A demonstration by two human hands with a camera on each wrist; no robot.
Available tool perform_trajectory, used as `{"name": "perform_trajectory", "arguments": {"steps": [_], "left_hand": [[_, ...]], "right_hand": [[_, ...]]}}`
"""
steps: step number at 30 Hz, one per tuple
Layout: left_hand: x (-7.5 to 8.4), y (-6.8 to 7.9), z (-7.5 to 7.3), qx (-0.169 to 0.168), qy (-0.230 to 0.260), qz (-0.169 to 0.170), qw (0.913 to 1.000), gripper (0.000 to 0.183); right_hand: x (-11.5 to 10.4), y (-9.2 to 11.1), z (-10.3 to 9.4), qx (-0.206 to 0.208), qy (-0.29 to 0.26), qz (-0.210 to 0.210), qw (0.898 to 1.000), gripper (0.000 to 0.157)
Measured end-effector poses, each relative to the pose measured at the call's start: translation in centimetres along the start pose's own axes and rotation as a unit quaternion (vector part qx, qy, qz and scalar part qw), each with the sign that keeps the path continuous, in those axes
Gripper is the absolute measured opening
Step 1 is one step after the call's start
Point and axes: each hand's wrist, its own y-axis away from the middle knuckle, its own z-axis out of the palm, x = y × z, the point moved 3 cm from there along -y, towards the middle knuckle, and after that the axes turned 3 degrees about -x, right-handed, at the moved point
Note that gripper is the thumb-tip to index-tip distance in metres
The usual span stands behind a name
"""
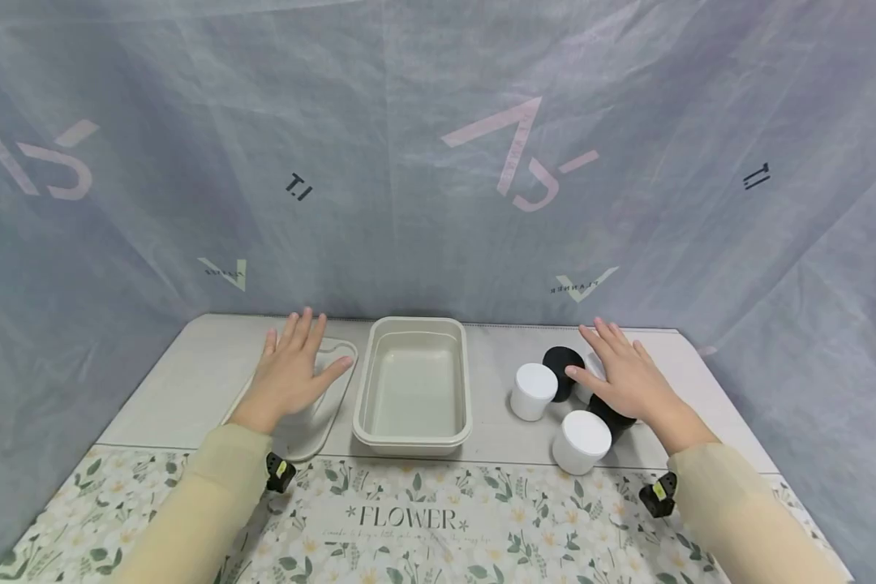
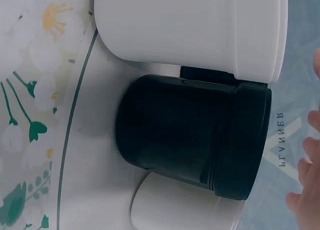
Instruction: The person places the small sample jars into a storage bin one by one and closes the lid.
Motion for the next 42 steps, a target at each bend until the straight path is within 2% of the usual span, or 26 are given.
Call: {"name": "perform_trajectory", "arguments": {"steps": [13, 18, 26, 33, 37, 42], "left_hand": [[0.9, -0.3, 1.6, -0.008, 0.047, 0.015, 0.9988, 0.087], [1.3, -0.3, 2.5, -0.015, 0.084, 0.027, 0.9960, 0.086], [1.9, -0.3, 3.2, -0.035, 0.158, 0.008, 0.9868, 0.082], [2.4, -0.2, 3.8, -0.042, 0.237, -0.009, 0.9705, 0.075], [2.6, -0.1, 4.2, -0.054, 0.296, -0.025, 0.9533, 0.074], [3.1, -0.5, 4.6, -0.045, 0.354, -0.056, 0.9324, 0.057]], "right_hand": [[0.0, -0.7, 0.9, -0.028, -0.016, -0.021, 0.999, 0.084], [0.1, -0.6, 1.0, -0.032, -0.009, -0.027, 0.999, 0.084], [-0.2, -0.9, 1.0, -0.026, -0.014, -0.041, 0.999, 0.084], [-0.2, -1.3, 1.4, -0.044, -0.033, -0.035, 0.998, 0.085], [-0.1, -1.4, 1.5, -0.056, -0.047, -0.029, 0.997, 0.085], [-0.1, -1.7, 1.5, -0.065, -0.062, -0.029, 0.996, 0.083]]}}
